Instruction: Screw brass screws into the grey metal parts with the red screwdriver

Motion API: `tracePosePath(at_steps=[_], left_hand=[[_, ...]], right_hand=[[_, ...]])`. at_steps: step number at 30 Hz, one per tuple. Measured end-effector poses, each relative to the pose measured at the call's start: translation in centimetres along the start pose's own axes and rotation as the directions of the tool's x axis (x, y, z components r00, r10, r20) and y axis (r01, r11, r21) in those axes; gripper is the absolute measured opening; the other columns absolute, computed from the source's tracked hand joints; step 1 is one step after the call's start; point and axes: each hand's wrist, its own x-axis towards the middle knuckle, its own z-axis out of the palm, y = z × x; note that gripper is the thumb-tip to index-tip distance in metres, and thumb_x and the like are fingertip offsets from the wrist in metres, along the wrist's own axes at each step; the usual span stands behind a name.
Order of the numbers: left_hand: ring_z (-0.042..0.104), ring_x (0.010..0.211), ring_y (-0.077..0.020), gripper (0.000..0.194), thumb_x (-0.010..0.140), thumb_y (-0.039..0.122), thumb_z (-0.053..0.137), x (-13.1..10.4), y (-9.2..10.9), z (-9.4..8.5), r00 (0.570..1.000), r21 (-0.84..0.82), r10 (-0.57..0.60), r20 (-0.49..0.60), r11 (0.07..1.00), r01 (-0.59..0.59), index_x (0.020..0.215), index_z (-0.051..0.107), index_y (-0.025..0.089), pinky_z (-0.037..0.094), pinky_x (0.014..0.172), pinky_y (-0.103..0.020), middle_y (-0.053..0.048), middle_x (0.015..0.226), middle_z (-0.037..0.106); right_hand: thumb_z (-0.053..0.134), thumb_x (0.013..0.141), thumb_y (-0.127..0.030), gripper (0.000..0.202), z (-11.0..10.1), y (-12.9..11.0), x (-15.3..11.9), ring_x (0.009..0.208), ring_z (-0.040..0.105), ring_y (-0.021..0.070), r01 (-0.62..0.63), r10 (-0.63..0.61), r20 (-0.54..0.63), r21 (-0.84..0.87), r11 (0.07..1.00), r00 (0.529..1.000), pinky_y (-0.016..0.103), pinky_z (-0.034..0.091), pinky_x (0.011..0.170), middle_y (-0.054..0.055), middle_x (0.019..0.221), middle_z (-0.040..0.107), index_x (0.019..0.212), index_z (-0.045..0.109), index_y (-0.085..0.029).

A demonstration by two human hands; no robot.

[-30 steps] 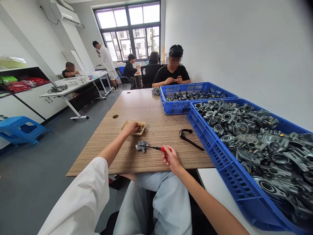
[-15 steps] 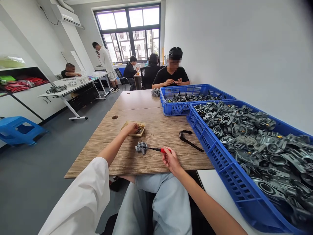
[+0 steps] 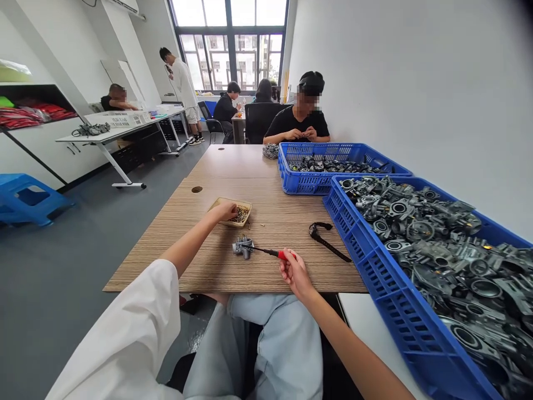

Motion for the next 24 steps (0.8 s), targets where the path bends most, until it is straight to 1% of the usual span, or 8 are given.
tracePosePath(at_steps=[6,11,13,14,19,21,22,24], left_hand=[[0.064,0.074,-0.0198,0.014,0.082,0.033,0.063,-1.3,0.0,-0.6,0.991,-0.185,-0.060,-0.117,0.982,0.037,0.076,0.059,0.021,0.045,0.068,-0.027,-0.005,0.072,0.071],[0.069,0.070,-0.0169,0.021,0.096,0.043,0.050,-4.4,1.8,-1.1,0.988,-0.426,-0.080,-0.134,0.904,0.016,0.089,0.048,0.023,0.051,0.064,-0.027,-0.006,0.082,0.075],[0.068,0.066,-0.0172,0.034,0.090,0.052,0.061,-6.8,2.9,-1.1,0.985,-0.737,-0.118,-0.125,0.675,-0.013,0.086,0.044,0.023,0.052,0.062,-0.028,-0.006,0.079,0.074],[0.067,0.063,-0.0165,0.039,0.087,0.055,0.066,-8.2,3.4,-1.1,0.984,-0.817,-0.130,-0.120,0.577,-0.023,0.085,0.044,0.023,0.053,0.061,-0.028,-0.005,0.077,0.073],[0.055,0.054,-0.0072,0.039,0.086,0.051,0.074,-16.6,6.2,-0.2,0.974,-0.973,-0.196,-0.115,0.220,-0.070,0.086,0.049,0.021,0.043,0.054,-0.019,0.004,0.070,0.063],[0.050,0.053,-0.0054,0.039,0.088,0.051,0.074,-19.5,7.0,0.9,0.976,-0.988,-0.213,-0.055,0.150,-0.023,0.086,0.050,0.021,0.040,0.052,-0.017,0.005,0.070,0.059],[0.050,0.053,-0.0053,0.039,0.088,0.051,0.075,-20.7,7.3,1.6,0.975,-0.988,-0.220,-0.031,0.154,0.004,0.087,0.052,0.020,0.040,0.053,-0.017,0.005,0.070,0.058],[0.049,0.054,-0.0053,0.039,0.086,0.052,0.077,-22.4,7.6,3.0,0.969,-0.972,-0.241,-0.060,0.235,-0.002,0.084,0.055,0.019,0.040,0.052,-0.017,0.004,0.071,0.058]], right_hand=[[0.083,0.074,-0.065,0.058,0.2,-0.3,-0.1,0.039,0.043,0.0055,-0.009,0.009,-0.004,-0.007,1.000,1.000,0.014,0.020,0.032,-0.006,0.058,0.057,0.084,0.044,-0.024],[0.084,0.073,-0.065,0.057,0.4,-0.4,-0.2,0.039,0.043,0.0055,-0.003,0.003,-0.016,0.013,1.000,1.000,0.014,0.020,0.032,-0.007,0.058,0.057,0.084,0.045,-0.024],[0.084,0.073,-0.065,0.057,0.4,-0.4,-0.2,0.039,0.044,0.0057,-0.004,0.004,-0.021,0.012,1.000,1.000,0.014,0.021,0.032,-0.006,0.058,0.057,0.084,0.046,-0.024],[0.084,0.073,-0.065,0.057,0.3,-0.3,-0.2,0.039,0.044,0.0058,-0.003,0.003,-0.022,0.010,1.000,1.000,0.014,0.021,0.033,-0.006,0.058,0.057,0.084,0.046,-0.024],[0.082,0.073,-0.066,0.056,0.3,-0.2,-0.3,0.040,0.045,0.0061,0.012,-0.012,-0.010,0.004,1.000,1.000,0.014,0.021,0.033,-0.007,0.058,0.058,0.085,0.046,-0.024],[0.082,0.072,-0.065,0.057,0.3,-0.2,-0.2,0.040,0.046,0.0064,0.019,-0.019,-0.014,0.001,1.000,1.000,0.014,0.021,0.033,-0.007,0.058,0.058,0.085,0.046,-0.024],[0.082,0.072,-0.066,0.057,0.3,-0.1,-0.2,0.040,0.046,0.0065,0.021,-0.021,-0.017,0.000,1.000,1.000,0.014,0.021,0.033,-0.007,0.058,0.058,0.085,0.046,-0.024],[0.082,0.071,-0.066,0.057,0.3,-0.1,-0.1,0.039,0.046,0.0065,0.025,-0.025,-0.023,0.001,1.000,0.999,0.015,0.021,0.032,-0.007,0.058,0.059,0.085,0.046,-0.024]])
